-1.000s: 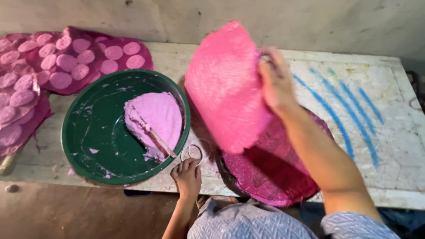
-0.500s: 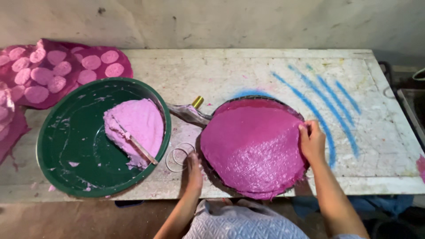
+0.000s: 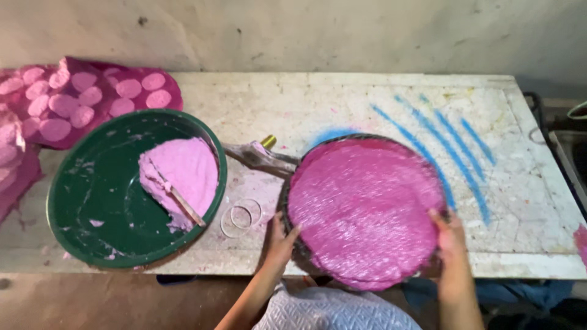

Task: The person uses a wooden mold to press patterns into pink dough on a table, occasionally taking more dough from a bowl and using a metal scraper to clean the tool.

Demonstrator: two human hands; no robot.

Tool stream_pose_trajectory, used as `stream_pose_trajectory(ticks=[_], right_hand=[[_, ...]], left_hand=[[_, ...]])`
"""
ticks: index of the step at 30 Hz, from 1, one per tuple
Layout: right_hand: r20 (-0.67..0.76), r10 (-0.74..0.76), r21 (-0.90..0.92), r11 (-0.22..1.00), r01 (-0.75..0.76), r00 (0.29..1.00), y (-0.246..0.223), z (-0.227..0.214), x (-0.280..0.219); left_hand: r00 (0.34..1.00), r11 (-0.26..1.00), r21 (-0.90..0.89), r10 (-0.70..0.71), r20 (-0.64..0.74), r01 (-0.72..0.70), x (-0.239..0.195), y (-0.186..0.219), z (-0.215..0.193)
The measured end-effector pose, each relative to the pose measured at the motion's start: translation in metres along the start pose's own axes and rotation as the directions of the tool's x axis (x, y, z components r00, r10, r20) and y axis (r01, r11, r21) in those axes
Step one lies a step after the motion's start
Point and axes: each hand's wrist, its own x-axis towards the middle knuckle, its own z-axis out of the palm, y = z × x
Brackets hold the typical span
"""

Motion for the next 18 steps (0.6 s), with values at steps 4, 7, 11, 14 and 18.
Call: stream_pose_trajectory(ticks=[4,7,11,14,18], right_hand=[[0.088,0.021,0.125,0.992,-0.032,0.996,-0.006,-0.075,0.002],[0.357,-0.141,0.660,0.738,-0.143,0.923,-0.009,-0.127,-0.017],[-0.024,-0.242,0.403,0.886,0.231,0.970,-0.012,-0.166,-0.039],[0.017,-0.347,0.484,0.824,0.295,0.938,-0.008,-0.177,-0.050],[-0.114,-0.222,0.427,0.869,0.249,0.968,-0.002,-0.169,-0.050]], left_hand=[[0.915,0.912,-0.075,-0.401,0.040,0.403,-0.008,0.012,0.015],[0.972,0.880,0.437,-0.229,0.046,0.187,-0.010,0.029,0.036],[0.977,0.575,0.818,-0.185,0.106,0.020,-0.009,0.050,0.073],[0.926,0.738,0.610,-0.377,0.017,0.290,0.012,0.049,0.098],[0.989,0.737,0.661,0.081,0.123,-0.143,0.043,0.030,0.106]])
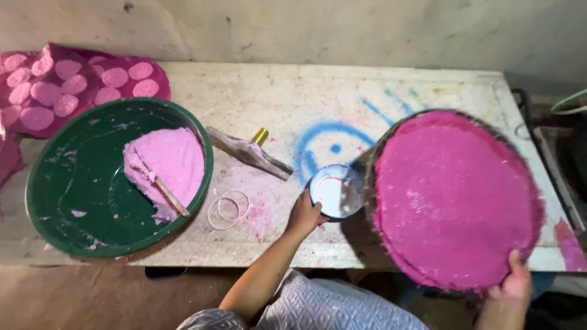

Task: The person uses a wooden mold to press patterns into pink dough on a table, occasionally taking more dough from a bowl and using a metal scraper to clean the tool.

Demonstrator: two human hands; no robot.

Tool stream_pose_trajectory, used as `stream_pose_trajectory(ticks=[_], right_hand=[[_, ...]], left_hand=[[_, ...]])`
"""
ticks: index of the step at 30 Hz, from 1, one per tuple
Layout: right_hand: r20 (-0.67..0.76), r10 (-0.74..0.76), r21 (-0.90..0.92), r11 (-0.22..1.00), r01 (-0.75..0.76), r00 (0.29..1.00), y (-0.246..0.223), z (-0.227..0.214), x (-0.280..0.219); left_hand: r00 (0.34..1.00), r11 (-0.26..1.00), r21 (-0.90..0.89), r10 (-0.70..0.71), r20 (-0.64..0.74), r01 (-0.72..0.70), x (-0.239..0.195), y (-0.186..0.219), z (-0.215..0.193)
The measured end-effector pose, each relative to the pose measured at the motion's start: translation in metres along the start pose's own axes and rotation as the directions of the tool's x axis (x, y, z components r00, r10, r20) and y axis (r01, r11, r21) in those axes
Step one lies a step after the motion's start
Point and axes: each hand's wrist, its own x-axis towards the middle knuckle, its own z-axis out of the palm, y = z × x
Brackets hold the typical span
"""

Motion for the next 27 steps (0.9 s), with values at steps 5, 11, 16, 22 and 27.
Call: stream_pose_trajectory(ticks=[5,11,16,22,27], right_hand=[[0.007,0.153,-0.033,0.988,-0.153,0.988,0.040,0.045,0.006],[0.101,0.247,-0.167,0.959,-0.228,0.964,0.099,0.122,0.030],[0.034,0.365,-0.400,0.858,-0.321,0.931,0.123,0.147,0.047],[0.201,-0.231,-0.672,0.675,0.306,0.952,0.090,0.176,0.072],[0.577,-0.193,-0.601,0.557,0.573,0.793,0.082,0.323,0.040]], left_hand=[[0.976,0.970,-0.102,-0.219,0.023,0.220,0.025,-0.023,0.006],[0.932,0.593,-0.756,-0.359,0.060,0.277,0.002,-0.057,-0.056],[0.851,0.606,-0.662,-0.518,0.093,0.441,-0.042,-0.063,-0.081],[0.922,0.814,-0.506,-0.378,-0.091,0.284,-0.056,-0.048,-0.063],[0.932,0.876,-0.420,-0.327,-0.157,0.237,-0.049,-0.060,-0.063]])
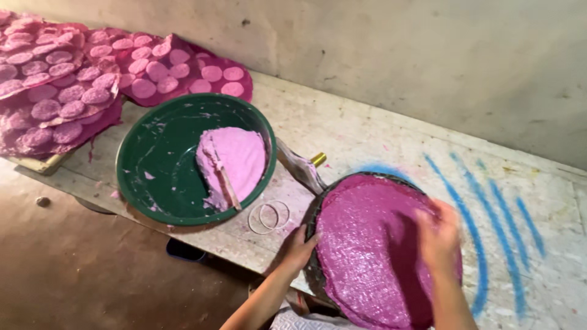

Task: The person uses a wooden mold to press patterns into pink dough on a table, occasionally taking more dough from a bowl and using a metal scraper to clean the tool.

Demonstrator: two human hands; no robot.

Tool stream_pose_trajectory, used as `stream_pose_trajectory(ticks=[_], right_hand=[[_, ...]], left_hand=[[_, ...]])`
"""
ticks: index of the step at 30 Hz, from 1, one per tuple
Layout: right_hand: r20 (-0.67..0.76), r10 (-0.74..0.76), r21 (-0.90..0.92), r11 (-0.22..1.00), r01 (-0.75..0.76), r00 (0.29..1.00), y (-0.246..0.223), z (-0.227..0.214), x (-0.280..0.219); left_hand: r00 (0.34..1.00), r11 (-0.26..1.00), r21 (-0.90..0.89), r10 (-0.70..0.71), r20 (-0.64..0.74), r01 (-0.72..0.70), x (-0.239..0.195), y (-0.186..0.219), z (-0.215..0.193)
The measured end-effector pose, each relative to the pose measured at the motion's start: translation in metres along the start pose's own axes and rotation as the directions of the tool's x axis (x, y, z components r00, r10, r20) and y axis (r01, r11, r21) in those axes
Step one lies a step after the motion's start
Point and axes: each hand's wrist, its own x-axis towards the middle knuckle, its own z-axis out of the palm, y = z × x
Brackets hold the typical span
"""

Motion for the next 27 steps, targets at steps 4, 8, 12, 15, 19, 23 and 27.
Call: stream_pose_trajectory(ticks=[4,8,12,15,19,23,27], right_hand=[[0.414,-0.380,-0.277,0.813,0.512,0.827,-0.075,0.153,0.042],[0.632,0.029,-0.648,0.568,0.507,0.775,-0.074,0.263,0.069],[0.667,0.185,-0.601,0.707,0.374,0.722,-0.033,0.317,0.099],[0.669,0.173,-0.462,0.859,0.222,0.723,-0.016,0.325,0.122],[0.572,0.356,-0.119,0.927,-0.355,0.739,-0.038,0.341,0.144],[0.528,0.418,0.412,0.635,-0.653,0.739,-0.082,0.309,0.158],[0.556,0.257,0.593,0.544,-0.594,0.791,-0.126,0.218,0.156]], left_hand=[[0.995,0.993,-0.069,-0.092,0.045,0.094,-0.008,0.009,-0.035],[0.930,0.808,0.473,0.361,0.075,-0.352,-0.029,0.027,-0.097],[0.829,0.562,0.674,0.542,0.138,-0.479,-0.023,0.035,-0.146],[0.811,0.458,0.742,0.551,0.196,-0.490,-0.006,0.026,-0.158],[0.891,0.553,0.711,0.377,0.251,-0.434,0.011,0.006,-0.166],[0.856,0.514,0.702,0.432,0.285,-0.493,0.010,-0.003,-0.172],[0.774,0.733,0.259,0.558,0.299,-0.629,0.016,0.009,-0.133]])
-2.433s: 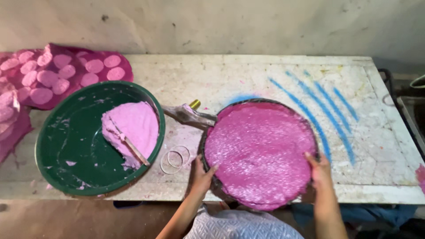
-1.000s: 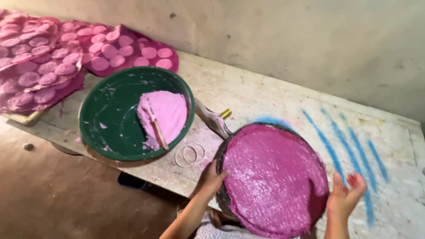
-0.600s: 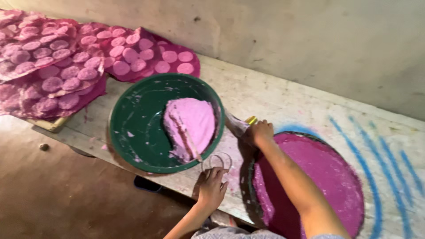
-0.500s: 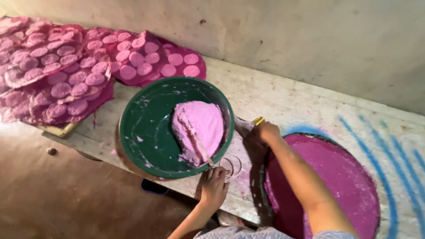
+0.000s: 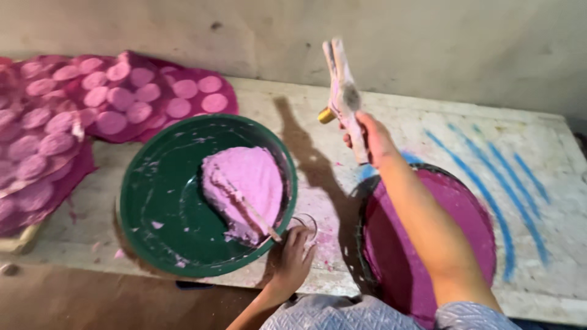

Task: The person uses a wooden mold to press patterns into pink dough on a table, occasionally taking more dough from a bowl and using a metal scraper to clean the tool.

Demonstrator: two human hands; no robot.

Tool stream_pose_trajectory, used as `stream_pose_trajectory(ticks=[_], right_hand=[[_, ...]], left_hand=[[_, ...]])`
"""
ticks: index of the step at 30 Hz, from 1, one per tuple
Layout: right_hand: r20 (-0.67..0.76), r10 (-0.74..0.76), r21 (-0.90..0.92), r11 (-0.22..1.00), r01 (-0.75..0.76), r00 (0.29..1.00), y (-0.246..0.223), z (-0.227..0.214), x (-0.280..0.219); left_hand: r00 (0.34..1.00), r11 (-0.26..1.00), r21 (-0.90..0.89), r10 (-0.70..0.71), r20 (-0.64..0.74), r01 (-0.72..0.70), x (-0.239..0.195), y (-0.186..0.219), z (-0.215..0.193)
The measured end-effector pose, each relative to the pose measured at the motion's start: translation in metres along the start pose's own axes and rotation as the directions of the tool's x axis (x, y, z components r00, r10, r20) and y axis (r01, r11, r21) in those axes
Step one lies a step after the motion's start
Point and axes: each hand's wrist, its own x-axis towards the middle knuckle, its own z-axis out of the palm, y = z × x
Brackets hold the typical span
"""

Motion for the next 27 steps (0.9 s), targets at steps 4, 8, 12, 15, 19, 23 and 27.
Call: stream_pose_trajectory(ticks=[4,8,12,15,19,23,27], right_hand=[[-0.015,-0.175,-0.280,0.946,0.164,0.984,-0.046,-0.041,-0.104],[-0.255,-0.253,-0.229,0.954,0.196,0.933,-0.045,-0.100,-0.217],[-0.469,-0.341,-0.285,0.931,0.226,0.815,-0.023,-0.160,-0.310],[-0.562,-0.381,-0.342,0.915,0.213,0.734,-0.007,-0.198,-0.366],[-0.630,-0.402,-0.302,0.915,0.268,0.664,0.014,-0.226,-0.404],[-0.598,-0.420,-0.212,0.904,0.371,0.682,0.032,-0.232,-0.402],[-0.622,-0.337,-0.250,0.941,0.228,0.707,0.035,-0.222,-0.377]], left_hand=[[0.869,0.699,-0.518,-0.420,0.261,0.493,0.048,0.014,0.079],[0.678,0.569,-0.394,-0.467,0.568,0.722,0.058,0.008,0.132],[0.618,0.276,-0.555,-0.408,0.672,0.785,0.041,0.000,0.137],[0.521,0.156,-0.527,-0.528,0.671,0.836,0.031,-0.010,0.124],[0.434,0.082,-0.522,-0.672,0.600,0.849,0.023,-0.024,0.102],[0.653,0.106,-0.713,-0.513,0.558,0.693,0.022,-0.023,0.092],[0.640,0.182,-0.685,-0.578,0.505,0.705,0.028,-0.009,0.087]])
